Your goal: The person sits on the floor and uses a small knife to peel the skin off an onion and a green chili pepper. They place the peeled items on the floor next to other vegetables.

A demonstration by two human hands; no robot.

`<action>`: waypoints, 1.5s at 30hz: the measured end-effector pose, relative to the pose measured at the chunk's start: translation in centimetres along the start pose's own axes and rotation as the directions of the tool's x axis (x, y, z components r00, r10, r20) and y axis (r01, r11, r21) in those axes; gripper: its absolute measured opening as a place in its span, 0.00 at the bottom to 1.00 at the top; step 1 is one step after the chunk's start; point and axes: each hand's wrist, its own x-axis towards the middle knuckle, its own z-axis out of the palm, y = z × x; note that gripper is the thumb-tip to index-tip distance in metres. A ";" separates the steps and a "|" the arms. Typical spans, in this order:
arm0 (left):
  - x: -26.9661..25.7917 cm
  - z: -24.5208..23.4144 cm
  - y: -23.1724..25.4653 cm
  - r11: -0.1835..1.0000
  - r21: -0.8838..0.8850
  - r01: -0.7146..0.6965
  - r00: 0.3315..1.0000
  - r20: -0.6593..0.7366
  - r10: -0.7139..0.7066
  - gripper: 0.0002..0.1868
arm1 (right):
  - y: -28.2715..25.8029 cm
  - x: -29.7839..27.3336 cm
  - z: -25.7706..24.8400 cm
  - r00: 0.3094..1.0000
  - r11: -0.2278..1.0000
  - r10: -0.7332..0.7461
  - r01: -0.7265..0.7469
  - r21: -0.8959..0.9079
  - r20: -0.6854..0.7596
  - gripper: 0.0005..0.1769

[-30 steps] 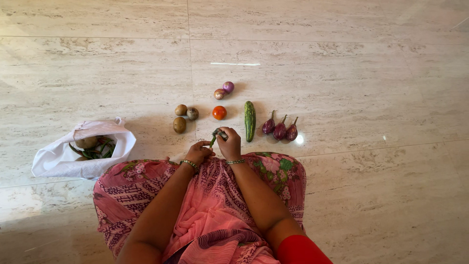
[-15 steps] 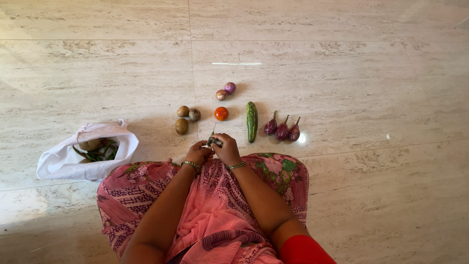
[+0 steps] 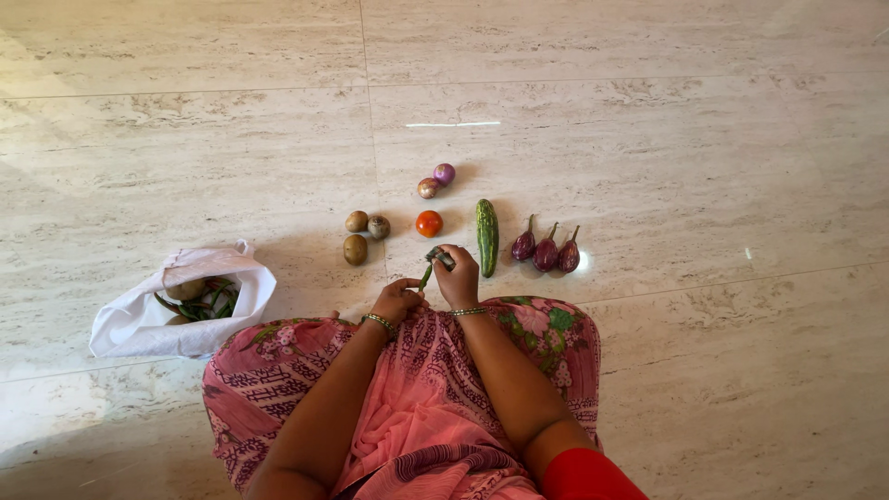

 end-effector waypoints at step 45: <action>1.0 -1.4 -1.9 0.991 -0.124 -0.050 0.991 -0.133 0.033 0.18 | 0.3 -2.2 0.7 0.974 0.994 -0.098 0.087 0.064 0.205 0.16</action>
